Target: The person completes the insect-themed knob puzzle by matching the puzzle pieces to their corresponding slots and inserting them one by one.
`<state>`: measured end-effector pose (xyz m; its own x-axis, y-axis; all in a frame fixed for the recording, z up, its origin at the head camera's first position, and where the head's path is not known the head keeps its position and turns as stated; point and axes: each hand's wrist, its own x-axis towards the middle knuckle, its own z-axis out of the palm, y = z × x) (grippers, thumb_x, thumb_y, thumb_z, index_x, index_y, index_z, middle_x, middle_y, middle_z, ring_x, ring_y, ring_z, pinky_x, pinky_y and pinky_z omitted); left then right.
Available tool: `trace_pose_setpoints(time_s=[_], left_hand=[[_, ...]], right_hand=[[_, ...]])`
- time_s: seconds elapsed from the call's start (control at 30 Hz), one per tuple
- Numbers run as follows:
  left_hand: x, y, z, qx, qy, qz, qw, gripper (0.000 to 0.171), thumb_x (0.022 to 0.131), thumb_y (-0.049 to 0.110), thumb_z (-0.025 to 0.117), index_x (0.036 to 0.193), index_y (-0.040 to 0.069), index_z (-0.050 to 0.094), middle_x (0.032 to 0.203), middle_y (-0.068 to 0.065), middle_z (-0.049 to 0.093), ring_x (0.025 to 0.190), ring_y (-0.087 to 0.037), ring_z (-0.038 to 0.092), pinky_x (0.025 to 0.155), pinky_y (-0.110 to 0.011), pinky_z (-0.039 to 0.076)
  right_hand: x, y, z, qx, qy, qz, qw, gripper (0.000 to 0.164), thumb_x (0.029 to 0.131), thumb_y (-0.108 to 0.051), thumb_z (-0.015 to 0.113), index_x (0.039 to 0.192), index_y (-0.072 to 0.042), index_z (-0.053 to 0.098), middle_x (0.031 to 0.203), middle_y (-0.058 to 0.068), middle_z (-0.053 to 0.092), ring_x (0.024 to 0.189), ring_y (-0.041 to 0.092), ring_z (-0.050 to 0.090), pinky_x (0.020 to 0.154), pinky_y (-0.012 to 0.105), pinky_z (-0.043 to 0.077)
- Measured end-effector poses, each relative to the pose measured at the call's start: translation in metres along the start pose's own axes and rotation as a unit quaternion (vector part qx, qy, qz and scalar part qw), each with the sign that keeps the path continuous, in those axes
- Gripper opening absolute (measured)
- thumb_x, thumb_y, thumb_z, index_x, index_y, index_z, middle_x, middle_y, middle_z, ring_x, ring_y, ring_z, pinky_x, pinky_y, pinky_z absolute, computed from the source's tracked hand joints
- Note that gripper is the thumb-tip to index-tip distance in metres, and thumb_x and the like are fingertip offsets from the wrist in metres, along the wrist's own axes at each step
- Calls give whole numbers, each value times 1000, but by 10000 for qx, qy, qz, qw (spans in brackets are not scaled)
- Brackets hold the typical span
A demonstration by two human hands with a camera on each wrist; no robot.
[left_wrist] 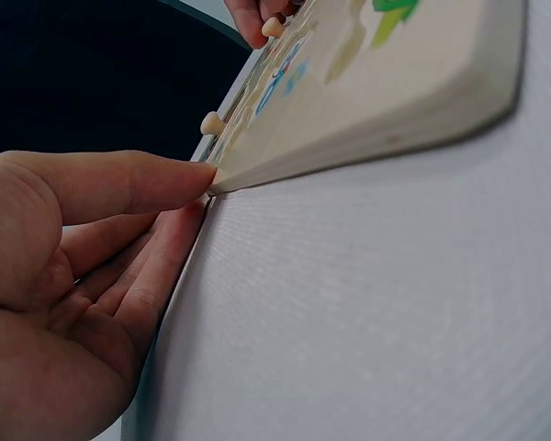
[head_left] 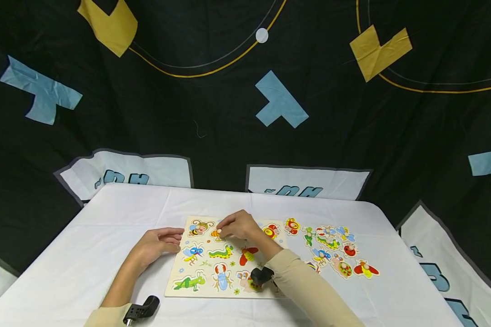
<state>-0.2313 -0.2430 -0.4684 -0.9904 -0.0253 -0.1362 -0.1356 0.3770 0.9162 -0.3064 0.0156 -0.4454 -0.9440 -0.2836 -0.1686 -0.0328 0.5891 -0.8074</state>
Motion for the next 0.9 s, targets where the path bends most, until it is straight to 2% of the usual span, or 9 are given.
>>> trace_pose_setpoints(time_s=[0.33,0.57,0.73,0.9], left_hand=[[-1,1,1,-14,-39,-58,10000,59,77,2,79,134,-2,63,109,-10,75,92,-13,68,77,-19,50],[-1,2,1,7,-38,-42,10000,59,77,2,79,134,-2,63,110,-11,74,92,-13,68,77,-19,50],[-2,2,1,12,-43,-21,10000,59,77,2,80,133,-1,63,109,-10,75,91,-12,68,77,-19,50],[-2,0,-1,-94,-125,72,9999,60,77,1,79,134,-4,62,109,-12,75,91,-11,69,77,-19,51]], right_hand=[[-1,2,-1,339,-6,-5,9994,13,80,-11,83,92,-12,82,91,-2,76,81,12,67,72,25,53],[-5,-1,-2,336,70,-6,9994,14,80,-10,83,94,-11,82,84,-3,76,75,11,69,70,25,52],[-8,-1,-7,192,170,59,9997,15,79,-13,83,93,-14,82,79,-4,76,73,11,69,58,25,44],[-9,3,-14,145,124,-151,9997,16,80,-13,82,96,-13,82,77,-2,76,65,13,65,47,24,37]])
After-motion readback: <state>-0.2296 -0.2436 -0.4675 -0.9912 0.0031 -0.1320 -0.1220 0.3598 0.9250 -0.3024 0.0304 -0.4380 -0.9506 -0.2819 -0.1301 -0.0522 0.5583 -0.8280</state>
